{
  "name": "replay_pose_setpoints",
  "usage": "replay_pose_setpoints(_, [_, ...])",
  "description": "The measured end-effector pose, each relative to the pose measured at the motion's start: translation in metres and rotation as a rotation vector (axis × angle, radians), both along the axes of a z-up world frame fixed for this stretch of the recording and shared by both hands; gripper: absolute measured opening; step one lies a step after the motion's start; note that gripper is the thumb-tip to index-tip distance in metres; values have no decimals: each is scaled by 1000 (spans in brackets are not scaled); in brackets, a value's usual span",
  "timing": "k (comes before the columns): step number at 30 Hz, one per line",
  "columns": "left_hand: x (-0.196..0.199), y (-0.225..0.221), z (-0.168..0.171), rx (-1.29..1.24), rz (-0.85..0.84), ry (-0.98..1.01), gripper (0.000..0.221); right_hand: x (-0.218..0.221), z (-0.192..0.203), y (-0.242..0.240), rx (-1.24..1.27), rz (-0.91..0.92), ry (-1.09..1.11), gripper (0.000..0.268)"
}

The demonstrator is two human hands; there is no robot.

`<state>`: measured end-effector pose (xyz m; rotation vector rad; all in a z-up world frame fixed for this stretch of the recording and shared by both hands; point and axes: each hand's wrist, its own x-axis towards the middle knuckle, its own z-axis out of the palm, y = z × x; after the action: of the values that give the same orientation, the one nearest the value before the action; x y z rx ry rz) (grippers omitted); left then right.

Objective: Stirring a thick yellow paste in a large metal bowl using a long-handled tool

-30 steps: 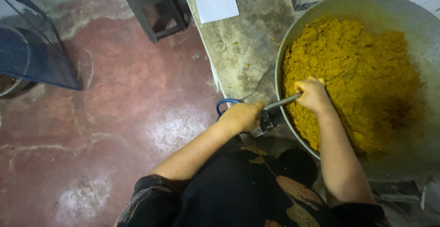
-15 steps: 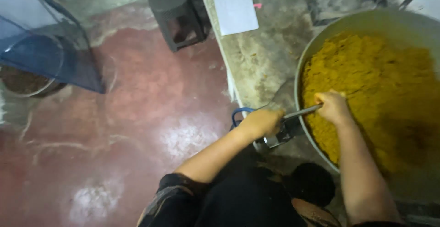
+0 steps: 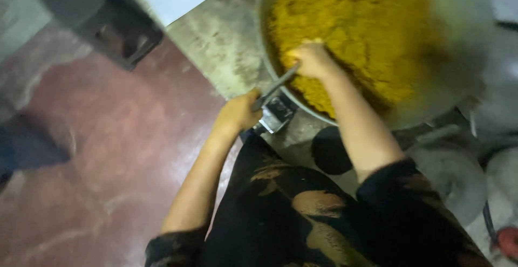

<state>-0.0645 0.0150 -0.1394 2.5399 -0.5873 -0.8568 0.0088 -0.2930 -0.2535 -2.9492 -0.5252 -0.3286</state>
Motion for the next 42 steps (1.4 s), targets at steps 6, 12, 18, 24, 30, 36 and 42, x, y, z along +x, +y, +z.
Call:
replay_pose_setpoints(6, [-2, -1, 8, 34, 56, 46, 56, -14, 41, 19, 133, -55, 134, 15])
replay_pose_setpoints(12, [1, -6, 14, 81, 47, 32, 56, -13, 45, 18, 91, -40, 99, 11])
replay_pose_setpoints(18, [-4, -1, 23, -4, 60, -10, 27, -13, 69, 24, 97, 8, 314, 22])
replay_pose_setpoints(24, [0, -5, 7, 79, 39, 5, 55, -11, 38, 19, 102, -5, 59, 19])
replay_pose_setpoints(30, [-4, -3, 10, 28, 78, 17, 55, -14, 42, 17, 98, -4, 66, 15])
replay_pose_setpoints(36, [-4, -1, 0, -40, 84, 7, 53, -13, 40, 14, 90, -27, 201, 16])
replay_pose_setpoints(42, [-4, -1, 1, -41, 88, 9, 50, -15, 46, 16, 122, -44, 216, 21])
